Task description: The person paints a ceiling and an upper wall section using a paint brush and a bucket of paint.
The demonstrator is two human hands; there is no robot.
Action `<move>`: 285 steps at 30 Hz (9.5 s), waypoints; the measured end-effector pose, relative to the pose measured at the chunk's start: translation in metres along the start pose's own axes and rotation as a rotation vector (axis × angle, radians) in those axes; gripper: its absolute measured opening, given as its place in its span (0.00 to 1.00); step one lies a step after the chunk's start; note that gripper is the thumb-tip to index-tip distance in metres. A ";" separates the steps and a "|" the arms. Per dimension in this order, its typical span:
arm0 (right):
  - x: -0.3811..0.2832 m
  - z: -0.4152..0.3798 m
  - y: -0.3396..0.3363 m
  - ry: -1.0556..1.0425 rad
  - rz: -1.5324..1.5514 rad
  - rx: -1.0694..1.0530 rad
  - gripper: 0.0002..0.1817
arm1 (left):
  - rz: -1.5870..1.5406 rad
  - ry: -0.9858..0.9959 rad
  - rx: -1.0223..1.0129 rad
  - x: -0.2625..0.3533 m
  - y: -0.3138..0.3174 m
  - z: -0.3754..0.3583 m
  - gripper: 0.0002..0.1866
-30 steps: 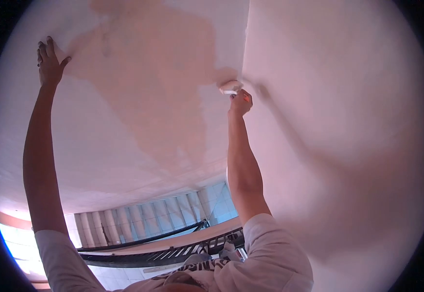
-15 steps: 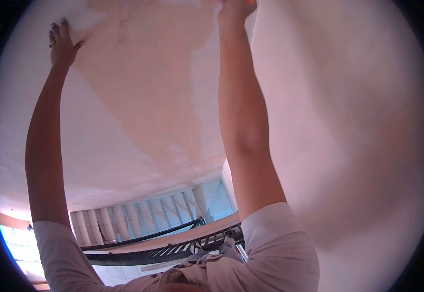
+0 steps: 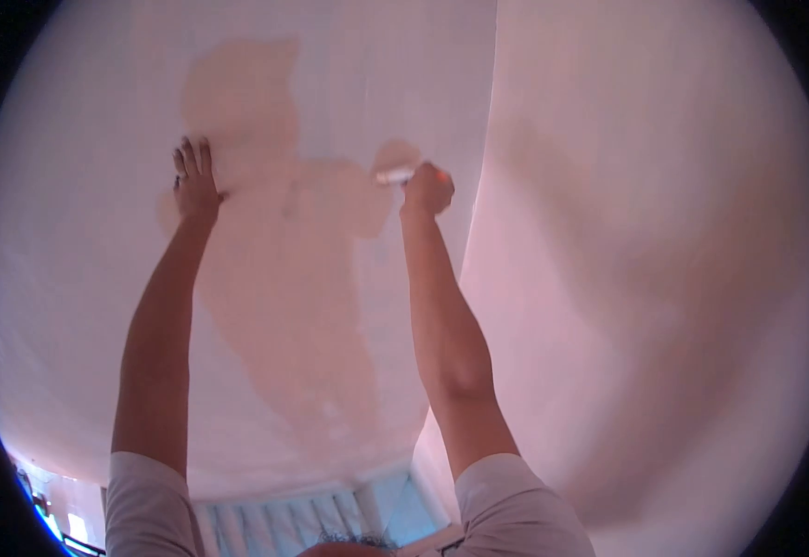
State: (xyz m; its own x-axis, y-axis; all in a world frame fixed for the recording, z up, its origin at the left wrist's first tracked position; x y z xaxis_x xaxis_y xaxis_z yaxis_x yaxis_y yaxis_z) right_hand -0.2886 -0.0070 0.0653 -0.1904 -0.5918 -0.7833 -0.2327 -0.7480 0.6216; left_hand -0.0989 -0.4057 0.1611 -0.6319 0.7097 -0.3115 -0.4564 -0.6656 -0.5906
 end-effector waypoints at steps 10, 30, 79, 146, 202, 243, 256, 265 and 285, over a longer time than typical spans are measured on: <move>-0.351 0.025 0.240 -0.252 0.642 -0.545 0.17 | -0.085 0.005 -0.046 0.023 -0.033 0.018 0.68; 0.027 0.185 0.118 -0.036 -0.048 0.080 0.13 | -0.070 0.027 -0.043 0.068 0.137 0.173 0.70; -0.179 0.299 0.319 -0.286 0.617 -0.274 0.22 | 0.037 0.028 -0.031 0.072 0.162 0.193 0.65; 0.050 0.134 0.349 -0.148 0.417 -0.390 0.15 | -0.007 0.020 0.024 0.059 0.224 0.223 0.65; 0.370 0.187 0.169 0.233 0.174 -0.098 0.13 | -0.062 -0.021 -0.107 0.059 0.239 0.256 0.69; 0.260 0.239 0.200 -0.003 0.394 -0.426 0.16 | 0.013 0.020 -0.051 0.074 0.229 0.241 0.65; 0.447 0.248 0.080 0.285 -0.056 -0.028 0.12 | -0.059 0.045 -0.044 0.075 0.242 0.244 0.64; 0.239 0.215 0.214 0.047 0.402 -0.503 0.13 | 0.165 0.179 -0.051 0.083 0.235 0.245 0.71; 0.228 0.234 0.204 -0.062 0.438 -0.480 0.13 | 0.002 0.047 0.022 0.082 0.226 0.232 0.62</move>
State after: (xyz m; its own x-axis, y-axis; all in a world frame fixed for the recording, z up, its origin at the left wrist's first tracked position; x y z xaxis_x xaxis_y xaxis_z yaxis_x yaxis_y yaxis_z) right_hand -0.6031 -0.2241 0.0143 -0.2287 -0.8646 -0.4474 0.3280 -0.5011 0.8008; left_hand -0.3989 -0.5518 0.1744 -0.6027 0.7180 -0.3481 -0.4689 -0.6717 -0.5735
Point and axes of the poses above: each hand's wrist, its own z-axis towards the middle knuckle, its own y-axis out of the palm, x = y × z, the point moved 10 cm from there along z, towards the middle knuckle, and after that the axes turned 11 degrees about y, right-handed, at the moved point
